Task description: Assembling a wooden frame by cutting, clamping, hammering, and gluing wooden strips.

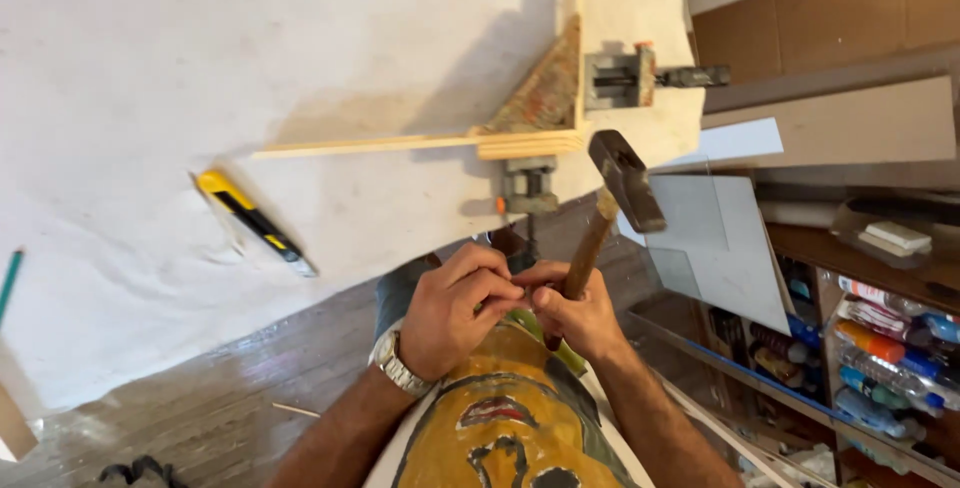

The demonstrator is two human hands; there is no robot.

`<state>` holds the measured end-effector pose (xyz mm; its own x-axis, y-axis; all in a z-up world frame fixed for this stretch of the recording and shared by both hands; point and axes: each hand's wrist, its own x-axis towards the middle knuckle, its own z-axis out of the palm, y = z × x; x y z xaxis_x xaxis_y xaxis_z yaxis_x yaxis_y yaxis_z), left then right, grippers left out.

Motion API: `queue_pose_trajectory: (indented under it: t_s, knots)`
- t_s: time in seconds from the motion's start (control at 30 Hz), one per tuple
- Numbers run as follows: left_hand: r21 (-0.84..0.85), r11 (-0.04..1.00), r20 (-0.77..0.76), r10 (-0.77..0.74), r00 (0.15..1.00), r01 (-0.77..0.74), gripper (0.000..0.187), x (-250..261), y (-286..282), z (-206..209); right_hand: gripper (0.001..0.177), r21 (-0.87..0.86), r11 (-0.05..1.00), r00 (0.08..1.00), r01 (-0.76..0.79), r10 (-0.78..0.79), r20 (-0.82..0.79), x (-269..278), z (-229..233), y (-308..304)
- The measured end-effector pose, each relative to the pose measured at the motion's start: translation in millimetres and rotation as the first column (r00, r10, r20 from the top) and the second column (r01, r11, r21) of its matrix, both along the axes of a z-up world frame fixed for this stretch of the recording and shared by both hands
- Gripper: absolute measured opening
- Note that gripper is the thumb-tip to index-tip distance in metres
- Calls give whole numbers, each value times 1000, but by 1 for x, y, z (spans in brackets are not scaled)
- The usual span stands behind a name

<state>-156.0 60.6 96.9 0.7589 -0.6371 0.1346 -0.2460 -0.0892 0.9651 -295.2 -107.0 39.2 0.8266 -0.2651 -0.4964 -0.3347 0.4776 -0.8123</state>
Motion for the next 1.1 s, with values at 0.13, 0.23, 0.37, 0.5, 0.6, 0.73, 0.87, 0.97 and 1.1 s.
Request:
queue_pose_trajectory:
  t_s: [0.13,0.23,0.37,0.5,0.6,0.73,0.87,0.97,1.1]
  knots:
    - [7,996,57,-93,994,93,9,-12,-40,-7,25,119,990,991,69,-82,104,-27,-6,-35]
    - [-1,990,31,-138,990,138,9,-25,-64,-12,23,168,982,990,91,-107,90,-46,-11,-60]
    - [14,987,57,-160,985,160,13,-34,-92,-7,21,245,967,995,73,-86,43,-71,-25,-88]
    - [-33,989,-57,-142,988,141,11,-40,-107,-3,18,190,980,998,57,-56,-14,-63,-11,-104]
    - [65,987,146,-154,977,146,12,-44,-112,-12,17,113,994,999,1,5,-51,-54,-4,-115]
    - [89,994,342,-86,936,59,4,-48,-115,-23,16,-3,994,989,-108,107,-104,-38,9,-121]
    - [92,995,355,-79,931,50,3,-46,-114,-26,16,-36,988,972,-152,143,-186,-32,17,-122]
    - [109,993,359,-89,929,53,2,-46,-115,-29,18,-58,986,964,-158,141,-227,-29,20,-120]
    - [111,993,400,-83,913,41,5,-39,-124,-44,19,-131,972,954,-194,156,-255,-6,44,-120]
